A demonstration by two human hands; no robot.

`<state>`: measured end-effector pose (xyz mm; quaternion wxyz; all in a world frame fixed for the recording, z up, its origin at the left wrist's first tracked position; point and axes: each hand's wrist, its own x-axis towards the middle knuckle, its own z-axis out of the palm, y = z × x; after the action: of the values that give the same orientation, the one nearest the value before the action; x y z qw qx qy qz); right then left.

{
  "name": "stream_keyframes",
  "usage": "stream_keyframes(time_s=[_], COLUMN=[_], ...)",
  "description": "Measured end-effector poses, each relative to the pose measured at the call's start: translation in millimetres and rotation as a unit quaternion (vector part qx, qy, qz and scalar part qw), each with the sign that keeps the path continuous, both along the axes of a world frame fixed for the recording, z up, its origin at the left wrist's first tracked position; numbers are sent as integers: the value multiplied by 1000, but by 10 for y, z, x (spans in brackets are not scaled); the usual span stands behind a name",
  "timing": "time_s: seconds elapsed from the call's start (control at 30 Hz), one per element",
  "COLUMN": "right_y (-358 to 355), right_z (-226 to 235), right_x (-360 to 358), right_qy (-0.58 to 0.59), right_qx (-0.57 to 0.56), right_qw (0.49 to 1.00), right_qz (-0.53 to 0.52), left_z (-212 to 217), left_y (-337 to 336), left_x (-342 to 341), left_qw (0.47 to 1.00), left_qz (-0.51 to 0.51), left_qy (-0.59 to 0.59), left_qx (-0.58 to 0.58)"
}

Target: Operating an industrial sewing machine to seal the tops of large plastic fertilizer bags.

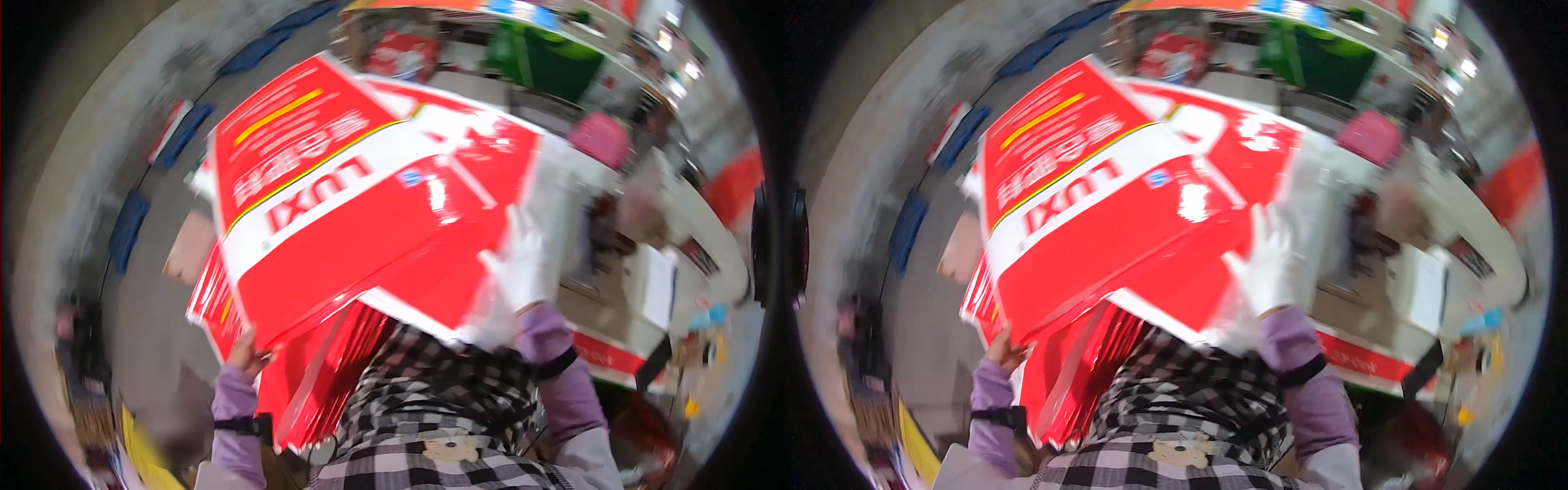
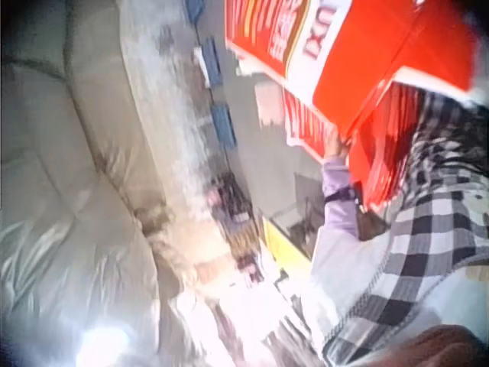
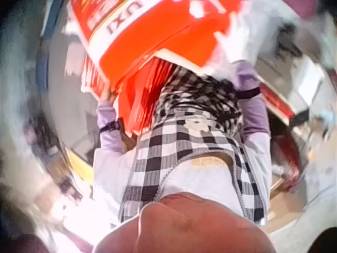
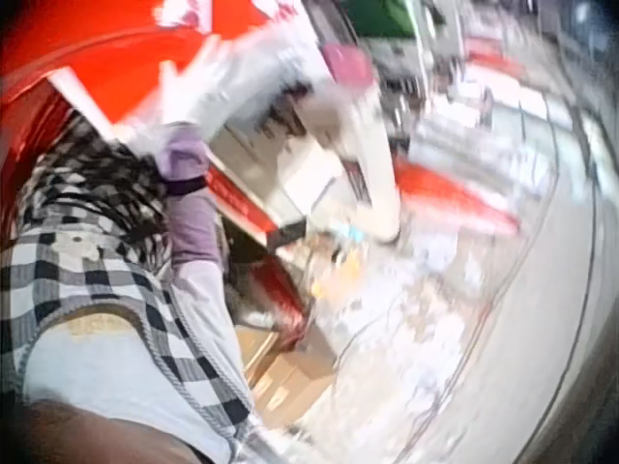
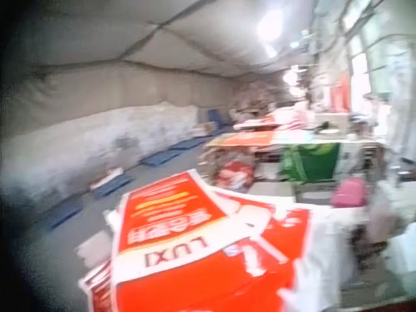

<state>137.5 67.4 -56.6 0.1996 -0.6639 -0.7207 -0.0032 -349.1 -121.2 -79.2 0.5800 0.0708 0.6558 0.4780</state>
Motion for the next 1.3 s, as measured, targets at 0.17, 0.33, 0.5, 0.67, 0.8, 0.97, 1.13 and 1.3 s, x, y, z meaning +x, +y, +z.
stream_keyframes(time_s=[0.17, 0.33, 0.5, 0.67, 0.8, 0.97, 1.13, 1.3], right_y=[621, -304, -550, -581, -669, -694, -1035, -1569], right_z=[18, 21, -1351, -2209, -2242, -2126, -1128, -704], right_x=[-543, -2113, -2504, -1921, -1726, -1693, -1438, -623], right_qy=[56, 168, 99, 236, 262, 272, 168, 176], right_qx=[-60, -141, -119, -280, -267, -185, -258, -334], right_qw=[983, 914, 916, 905, 904, 922, 857, 827], right_qz=[164, 340, 371, 218, 208, 206, 414, 418], left_z=[-203, -562, -1086, -1542, -1682, -1142, 203, -32], left_y=[-839, -2770, -4071, -3709, -3477, -1713, 884, 1593], left_x=[-515, -807, -367, 141, -82, -492, 1749, 3726], left_qw=[980, 948, 952, 878, 943, 721, 581, 533], left_qz=[120, 311, 306, 447, 249, -97, -470, -450], left_qy=[160, 68, 25, -170, -36, 667, 561, 584], left_qx=[0, -7, -1, -15, -218, -162, 357, 416])
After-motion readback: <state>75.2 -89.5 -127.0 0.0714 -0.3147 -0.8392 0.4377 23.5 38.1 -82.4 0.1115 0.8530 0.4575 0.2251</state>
